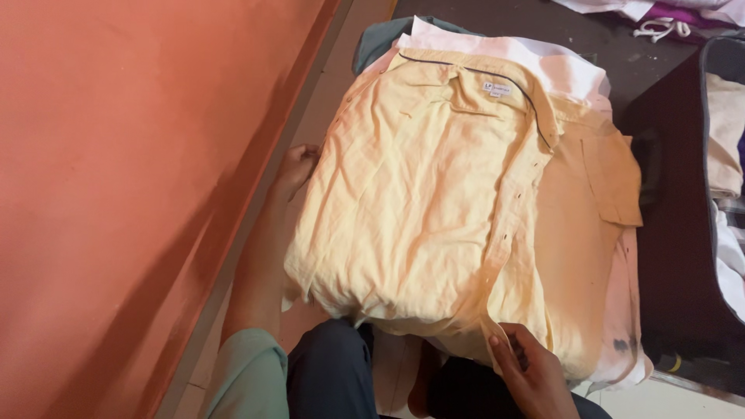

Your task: The person buttons a yellow shirt and then folds it, before beginning to button a white shirt.

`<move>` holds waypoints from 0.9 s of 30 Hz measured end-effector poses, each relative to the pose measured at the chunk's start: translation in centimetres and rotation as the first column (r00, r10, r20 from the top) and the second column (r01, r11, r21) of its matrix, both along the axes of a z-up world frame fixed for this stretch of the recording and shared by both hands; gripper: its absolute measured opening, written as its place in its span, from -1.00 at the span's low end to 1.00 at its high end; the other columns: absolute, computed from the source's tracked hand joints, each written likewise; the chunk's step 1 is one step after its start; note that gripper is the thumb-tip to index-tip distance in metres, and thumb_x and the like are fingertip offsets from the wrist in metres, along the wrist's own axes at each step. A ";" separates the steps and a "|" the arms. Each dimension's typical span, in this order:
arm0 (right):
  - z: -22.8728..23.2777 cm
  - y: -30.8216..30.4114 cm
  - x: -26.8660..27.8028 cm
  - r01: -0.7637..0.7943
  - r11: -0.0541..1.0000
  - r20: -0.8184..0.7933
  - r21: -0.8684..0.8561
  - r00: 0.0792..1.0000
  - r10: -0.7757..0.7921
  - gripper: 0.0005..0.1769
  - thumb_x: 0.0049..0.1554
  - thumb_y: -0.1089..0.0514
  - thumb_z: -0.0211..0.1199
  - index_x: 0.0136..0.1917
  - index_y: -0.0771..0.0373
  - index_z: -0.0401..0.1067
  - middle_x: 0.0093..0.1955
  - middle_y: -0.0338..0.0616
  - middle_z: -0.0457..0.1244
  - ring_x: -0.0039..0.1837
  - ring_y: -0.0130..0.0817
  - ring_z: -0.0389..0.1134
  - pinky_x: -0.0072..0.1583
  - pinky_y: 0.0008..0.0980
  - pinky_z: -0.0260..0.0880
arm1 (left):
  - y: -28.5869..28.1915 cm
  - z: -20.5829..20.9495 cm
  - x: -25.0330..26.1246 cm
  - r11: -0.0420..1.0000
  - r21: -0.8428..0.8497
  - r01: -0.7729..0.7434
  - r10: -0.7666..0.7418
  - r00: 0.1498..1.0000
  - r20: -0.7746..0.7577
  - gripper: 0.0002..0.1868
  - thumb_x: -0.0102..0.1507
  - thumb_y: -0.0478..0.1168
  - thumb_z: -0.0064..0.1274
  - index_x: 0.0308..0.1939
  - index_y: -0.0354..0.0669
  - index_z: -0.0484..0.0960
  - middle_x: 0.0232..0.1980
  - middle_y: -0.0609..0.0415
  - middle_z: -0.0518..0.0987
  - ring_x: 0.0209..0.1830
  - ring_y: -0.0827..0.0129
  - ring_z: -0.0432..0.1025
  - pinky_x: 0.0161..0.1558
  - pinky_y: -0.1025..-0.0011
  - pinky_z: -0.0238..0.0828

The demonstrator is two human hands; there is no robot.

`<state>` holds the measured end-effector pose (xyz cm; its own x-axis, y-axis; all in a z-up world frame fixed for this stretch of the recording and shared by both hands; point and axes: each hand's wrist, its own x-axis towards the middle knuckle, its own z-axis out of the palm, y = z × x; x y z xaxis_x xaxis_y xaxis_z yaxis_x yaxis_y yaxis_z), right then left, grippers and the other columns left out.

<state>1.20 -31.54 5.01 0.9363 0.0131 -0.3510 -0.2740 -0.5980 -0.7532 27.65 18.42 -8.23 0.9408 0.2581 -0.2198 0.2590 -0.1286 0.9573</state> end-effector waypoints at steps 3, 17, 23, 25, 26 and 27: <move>0.4 0.1 0.0 0.001 0.999 0.024 -0.044 1.000 0.000 -0.64 0.17 -0.03 0.23 0.12 0.23 0.53 -0.36 -0.15 0.34 -0.28 -0.44 0.30 -0.17 -0.40 0.33 | 0.6 0.2 -3.0 1.000 0.009 0.011 -0.012 0.997 0.071 -0.58 0.38 -0.01 0.06 0.12 -0.30 0.66 -0.02 0.02 0.67 -0.09 0.41 0.49 -0.04 0.39 0.41; 0.7 0.1 -2.0 -0.074 0.997 0.263 -0.018 0.962 0.076 -0.70 0.19 0.04 0.20 0.10 0.27 0.43 -0.32 -0.04 0.37 -0.31 -0.26 0.36 -0.22 -0.25 0.36 | 8.1 4.8 -21.6 0.992 0.108 0.058 -0.028 0.965 -0.260 -0.52 0.20 0.06 0.28 0.03 -0.21 0.67 -0.23 0.04 0.67 -0.40 0.33 0.47 -0.40 0.35 0.37; -0.4 -1.0 -2.7 -0.030 0.999 0.398 -0.015 0.917 0.034 -0.68 0.21 -0.01 0.22 0.04 0.31 0.44 -0.34 -0.01 0.32 -0.30 -0.21 0.36 -0.20 -0.23 0.33 | 6.1 12.1 -24.5 0.982 0.101 -0.157 0.126 0.957 0.260 -0.71 0.29 -0.17 0.26 -0.04 -0.32 0.66 -0.22 0.13 0.67 -0.32 0.52 0.51 -0.27 0.47 0.49; -0.6 -1.2 -2.7 0.037 0.997 0.435 -0.065 0.900 -0.005 -0.66 0.23 -0.03 0.21 -0.01 0.33 0.46 -0.37 0.02 0.28 -0.32 -0.18 0.31 -0.20 -0.20 0.29 | 1.2 14.8 -24.1 0.976 0.068 -0.205 0.156 0.887 0.434 -0.72 0.31 -0.18 0.27 -0.06 -0.33 0.62 -0.19 0.11 0.64 -0.30 0.53 0.49 -0.26 0.49 0.47; -0.7 -1.5 -2.7 0.044 0.998 0.446 -0.047 0.895 -0.018 -0.64 0.25 -0.04 0.19 -0.06 0.34 0.45 -0.38 0.02 0.26 -0.33 -0.20 0.29 -0.21 -0.21 0.28 | -2.5 15.8 -23.9 0.972 -0.034 -0.231 0.216 0.835 0.505 -0.71 0.28 -0.19 0.28 -0.07 -0.32 0.59 -0.17 0.11 0.62 -0.29 0.53 0.49 -0.25 0.52 0.48; -0.8 -1.6 -2.7 0.050 0.998 0.457 -0.023 0.889 -0.034 -0.61 0.28 -0.06 0.18 -0.10 0.36 0.44 -0.40 0.02 0.24 -0.34 -0.22 0.26 -0.22 -0.21 0.26 | -6.7 16.4 -25.0 0.949 0.125 -0.290 0.223 0.896 0.385 -0.65 0.28 -0.19 0.33 0.03 -0.25 0.56 -0.14 0.10 0.51 -0.36 0.48 0.32 -0.34 0.48 0.33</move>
